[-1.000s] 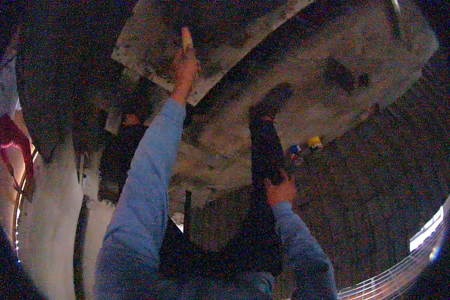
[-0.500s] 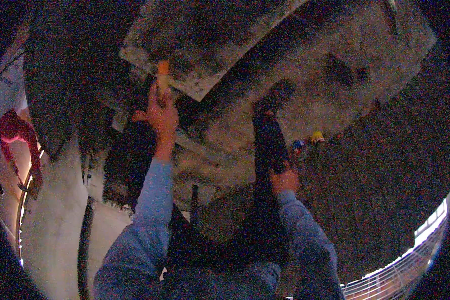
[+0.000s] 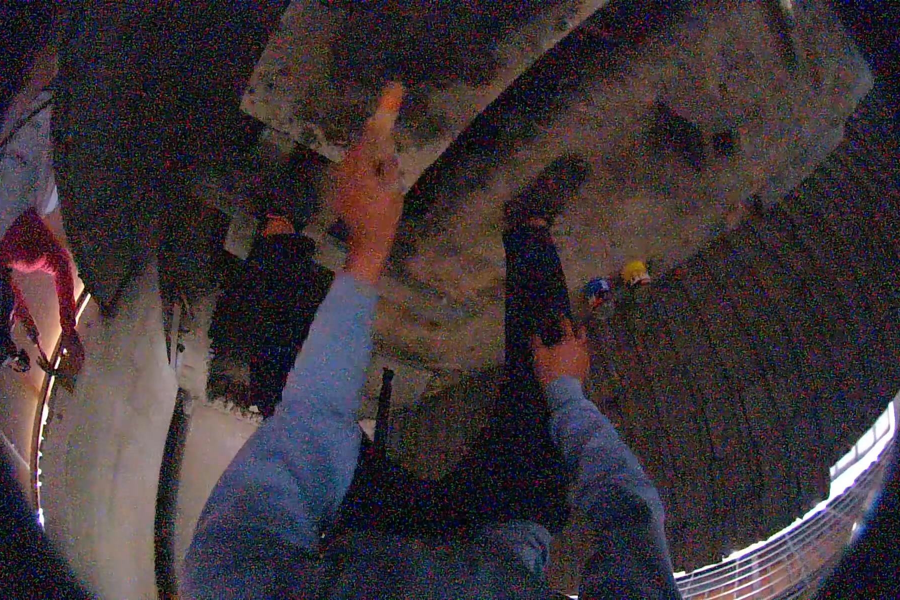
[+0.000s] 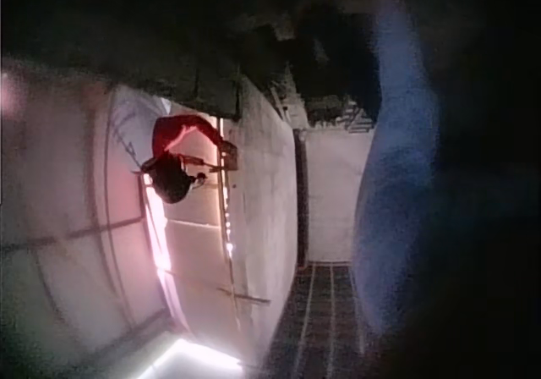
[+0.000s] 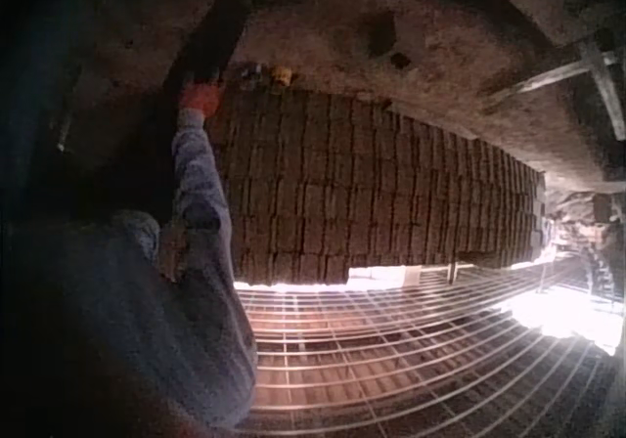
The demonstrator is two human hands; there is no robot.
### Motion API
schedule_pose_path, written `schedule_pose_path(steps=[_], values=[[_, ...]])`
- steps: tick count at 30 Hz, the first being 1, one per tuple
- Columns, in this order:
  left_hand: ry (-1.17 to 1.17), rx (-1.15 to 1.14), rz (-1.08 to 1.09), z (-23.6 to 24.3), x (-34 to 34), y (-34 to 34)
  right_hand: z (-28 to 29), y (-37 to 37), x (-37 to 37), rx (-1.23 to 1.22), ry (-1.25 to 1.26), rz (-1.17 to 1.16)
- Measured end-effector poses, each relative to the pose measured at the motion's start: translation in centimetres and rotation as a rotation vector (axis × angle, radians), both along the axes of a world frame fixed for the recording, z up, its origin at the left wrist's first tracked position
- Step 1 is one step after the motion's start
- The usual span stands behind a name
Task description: The person scoops wet cement from a wooden board using a trowel and applies it to a wall surface. They repeatedly smooth the cement on the wall and scrape excess material back onto the board.
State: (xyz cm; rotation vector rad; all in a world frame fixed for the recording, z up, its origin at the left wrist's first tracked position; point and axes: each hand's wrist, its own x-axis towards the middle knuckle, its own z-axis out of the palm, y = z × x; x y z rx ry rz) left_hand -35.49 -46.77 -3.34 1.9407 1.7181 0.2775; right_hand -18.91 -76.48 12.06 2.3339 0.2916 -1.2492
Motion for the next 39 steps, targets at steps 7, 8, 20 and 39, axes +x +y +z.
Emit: schedule_pose_path(steps=[7,8,20,39], values=[[0.217,-0.304,-0.115,-7.2,-6.3,8.7,0.8,-0.2,-0.6,0.031,0.056,-0.003],[0.222,-0.353,-0.119,-7.2,-7.2,9.1,1.0,-0.2,-0.5,0.011,0.071,-0.003],[0.247,-0.29,0.29,-0.4,-20.1,2.1,1.0,2.9,-2.8,-0.181,0.085,0.115],[0.208,-0.341,-0.094,-7.1,-2.4,37.3,-1.8,14.5,4.3,-0.072,0.023,0.09]])
